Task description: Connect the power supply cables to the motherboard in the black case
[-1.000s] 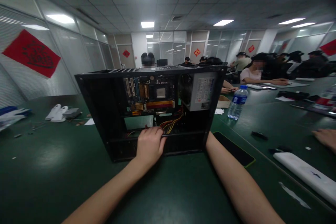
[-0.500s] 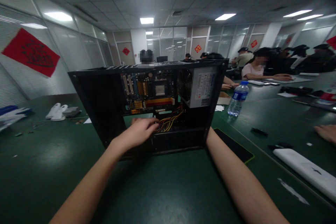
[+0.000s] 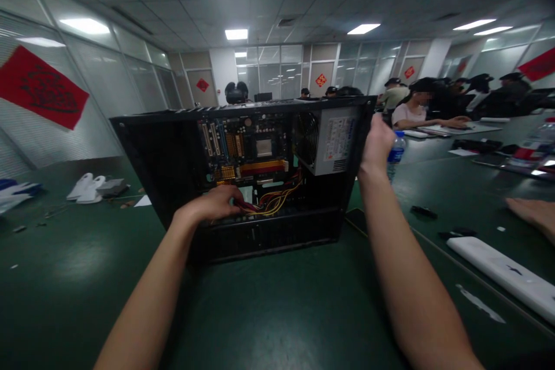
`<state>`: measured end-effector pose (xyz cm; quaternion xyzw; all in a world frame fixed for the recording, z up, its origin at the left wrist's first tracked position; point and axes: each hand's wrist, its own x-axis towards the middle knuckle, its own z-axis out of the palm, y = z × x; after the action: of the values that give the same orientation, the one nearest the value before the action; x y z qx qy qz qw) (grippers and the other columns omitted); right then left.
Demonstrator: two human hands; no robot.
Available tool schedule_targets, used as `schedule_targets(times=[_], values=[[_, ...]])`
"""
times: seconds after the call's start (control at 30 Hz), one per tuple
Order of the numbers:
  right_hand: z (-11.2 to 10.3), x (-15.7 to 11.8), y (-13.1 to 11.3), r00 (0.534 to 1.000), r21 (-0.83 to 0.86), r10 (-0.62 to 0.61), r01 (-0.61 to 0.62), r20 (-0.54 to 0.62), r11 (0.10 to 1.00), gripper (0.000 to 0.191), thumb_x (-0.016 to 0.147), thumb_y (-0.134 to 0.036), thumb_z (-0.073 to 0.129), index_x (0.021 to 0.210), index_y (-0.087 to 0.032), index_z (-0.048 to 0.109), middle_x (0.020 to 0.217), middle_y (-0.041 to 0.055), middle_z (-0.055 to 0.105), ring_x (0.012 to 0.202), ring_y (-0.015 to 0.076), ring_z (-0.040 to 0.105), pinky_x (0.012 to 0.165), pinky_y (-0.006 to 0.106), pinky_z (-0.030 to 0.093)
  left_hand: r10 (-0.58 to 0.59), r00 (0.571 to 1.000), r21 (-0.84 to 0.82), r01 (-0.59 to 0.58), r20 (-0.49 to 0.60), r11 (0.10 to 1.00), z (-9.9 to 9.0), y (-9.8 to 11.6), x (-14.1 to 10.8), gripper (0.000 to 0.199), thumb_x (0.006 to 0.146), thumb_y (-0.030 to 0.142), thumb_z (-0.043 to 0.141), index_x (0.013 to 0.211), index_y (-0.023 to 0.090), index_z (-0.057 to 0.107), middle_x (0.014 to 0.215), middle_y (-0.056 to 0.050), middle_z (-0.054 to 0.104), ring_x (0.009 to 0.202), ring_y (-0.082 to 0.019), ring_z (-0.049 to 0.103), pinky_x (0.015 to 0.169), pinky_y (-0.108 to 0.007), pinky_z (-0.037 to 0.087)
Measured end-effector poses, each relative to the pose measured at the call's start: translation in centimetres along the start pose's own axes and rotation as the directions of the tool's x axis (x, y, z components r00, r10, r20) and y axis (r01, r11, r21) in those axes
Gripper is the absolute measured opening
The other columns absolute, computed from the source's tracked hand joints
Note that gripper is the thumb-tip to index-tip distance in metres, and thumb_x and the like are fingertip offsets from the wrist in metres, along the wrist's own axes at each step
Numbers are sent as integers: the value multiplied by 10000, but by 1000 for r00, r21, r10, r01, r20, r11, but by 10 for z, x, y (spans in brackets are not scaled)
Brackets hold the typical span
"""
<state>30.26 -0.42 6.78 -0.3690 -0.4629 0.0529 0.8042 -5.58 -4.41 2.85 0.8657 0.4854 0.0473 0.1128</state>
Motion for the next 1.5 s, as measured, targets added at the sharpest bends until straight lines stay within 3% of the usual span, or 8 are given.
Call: schedule_targets(times=[0.17, 0.3, 0.37, 0.5, 0.63, 0.87, 1.13, 1.5], values=[[-3, -28, -68, 845, -1, -480, 494, -238, 870, 448, 1013, -411, 415, 698, -174, 626, 668, 17, 536, 614, 83, 537, 629, 275, 399, 87, 967, 13, -86, -239, 996, -40, 34, -33, 326, 886, 439, 608, 1002, 179, 766, 927, -61, 750, 835, -195, 678, 758, -281, 505], [18, -78, -108, 726, 191, -551, 523, 411, 831, 443, 1050, -451, 392, 912, -153, 689, 879, 53, 657, 849, 121, 633, 786, 282, 475, 129, 921, -10, -143, -368, 990, -58, 70, -52, 317, 861, 449, 657, 963, 178, 785, 791, -24, 743, 696, -155, 661, 628, -232, 465], [34, -94, -108, 524, 267, -389, 295, 758, 917, 399, 1023, -487, 458, 1141, -166, 664, 1043, 48, 684, 913, 131, 653, 797, 269, 501, 146, 887, 20, -153, -437, 988, -60, 82, -52, 256, 848, 388, 675, 947, 179, 785, 825, -30, 756, 725, -164, 675, 650, -237, 474], [55, -104, -87, 268, 204, -228, 115, 936, 972, 371, 942, -396, 642, 1227, -159, 654, 1050, 32, 710, 896, 147, 654, 790, 256, 491, 200, 878, 23, -211, -435, 977, -57, 83, -46, 221, 843, 313, 678, 998, 183, 766, 964, -46, 770, 863, -199, 705, 763, -268, 526], [58, -101, -69, 285, 146, -171, 106, 943, 984, 305, 959, -339, 613, 1177, -147, 703, 1049, 39, 731, 906, 153, 662, 777, 255, 470, 204, 915, -26, -227, -347, 974, -57, 65, -48, 442, 837, 414, 710, 1234, 218, 688, 1189, -48, 734, 1059, -235, 688, 938, -331, 543], [61, -101, -65, 493, 120, -99, -10, 865, 993, 265, 917, -354, 661, 971, -106, 738, 795, 11, 689, 695, 90, 578, 622, 210, 412, 152, 853, -71, -215, -500, 974, -61, 53, -52, 439, 876, 418, 676, 1245, 180, 665, 1227, -90, 705, 1126, -267, 658, 1024, -411, 521], [48, -98, -80, 291, 110, 24, -435, 956, 893, 307, 862, -404, 707, 987, -126, 676, 858, 35, 704, 750, 120, 645, 648, 223, 491, 153, 765, -360, -456, -625, 814, -49, 74, -50, 503, 813, 326, 789, 1271, 182, 639, 1287, -117, 651, 1164, -277, 649, 935, -360, 594], [37, -93, -92, 454, 143, 62, -403, 889, 904, 272, 815, -362, 749, 971, -157, 664, 895, 39, 712, 780, 156, 668, 692, 272, 540, 241, 770, -434, -555, -591, 710, -35, 95, -42, 524, 840, 177, 750, 1335, 257, 599, 1510, -83, 492, 1274, -262, 607, 984, -326, 600]])
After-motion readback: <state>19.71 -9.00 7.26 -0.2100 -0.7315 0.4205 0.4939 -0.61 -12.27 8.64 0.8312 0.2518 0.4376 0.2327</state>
